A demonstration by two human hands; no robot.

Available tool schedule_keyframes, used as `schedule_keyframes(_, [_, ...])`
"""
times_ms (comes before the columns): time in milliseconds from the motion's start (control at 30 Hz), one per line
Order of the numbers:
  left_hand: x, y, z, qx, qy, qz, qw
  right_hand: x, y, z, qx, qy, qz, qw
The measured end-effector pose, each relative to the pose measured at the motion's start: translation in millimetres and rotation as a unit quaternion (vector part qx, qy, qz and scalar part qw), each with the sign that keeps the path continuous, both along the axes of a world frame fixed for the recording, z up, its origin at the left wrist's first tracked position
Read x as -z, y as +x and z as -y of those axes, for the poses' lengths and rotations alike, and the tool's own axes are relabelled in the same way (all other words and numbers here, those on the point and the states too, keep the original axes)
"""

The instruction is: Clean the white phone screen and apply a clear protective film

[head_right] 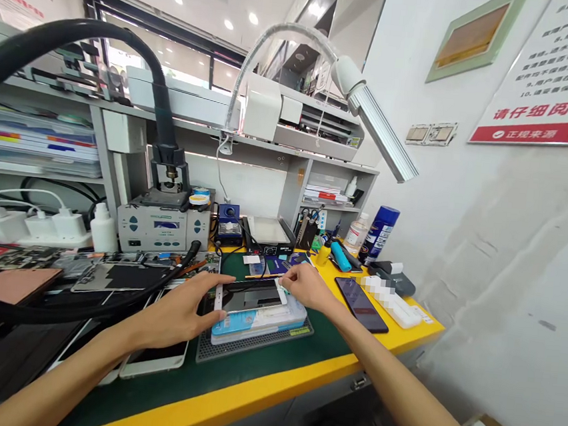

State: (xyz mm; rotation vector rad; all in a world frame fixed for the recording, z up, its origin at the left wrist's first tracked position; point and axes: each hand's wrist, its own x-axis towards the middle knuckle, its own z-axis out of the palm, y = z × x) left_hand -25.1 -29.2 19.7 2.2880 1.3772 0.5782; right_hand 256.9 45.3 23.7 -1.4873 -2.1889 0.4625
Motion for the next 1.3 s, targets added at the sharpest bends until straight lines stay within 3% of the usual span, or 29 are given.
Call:
schedule_keyframes(200, [-2.5, 0.7, 1.0, 0.001, -0.004, -0.005, 1.0, -1.6, 2.6, 22.7, 0.011, 0.012, 0.01, 1.0])
schedule_keyframes(567, [6.4, -1.6, -4.1, 0.008, 0.011, -0.01, 1.0, 0.0, 8.3, 57.5, 0.003, 0.043, 0.044, 0.998])
schedule_keyframes(900, [4.7, -2.0, -3.1, 0.006, 0.001, -0.011, 1.0, -0.1, 16.4, 59.6, -0.093, 0.08, 0.072, 0.99])
schedule_keyframes(1300, [2.7, -1.4, -1.5, 0.017, 0.014, 0.01, 1.0, -6.7, -25.0, 64.4, -0.142, 0.136, 0.132, 0.972])
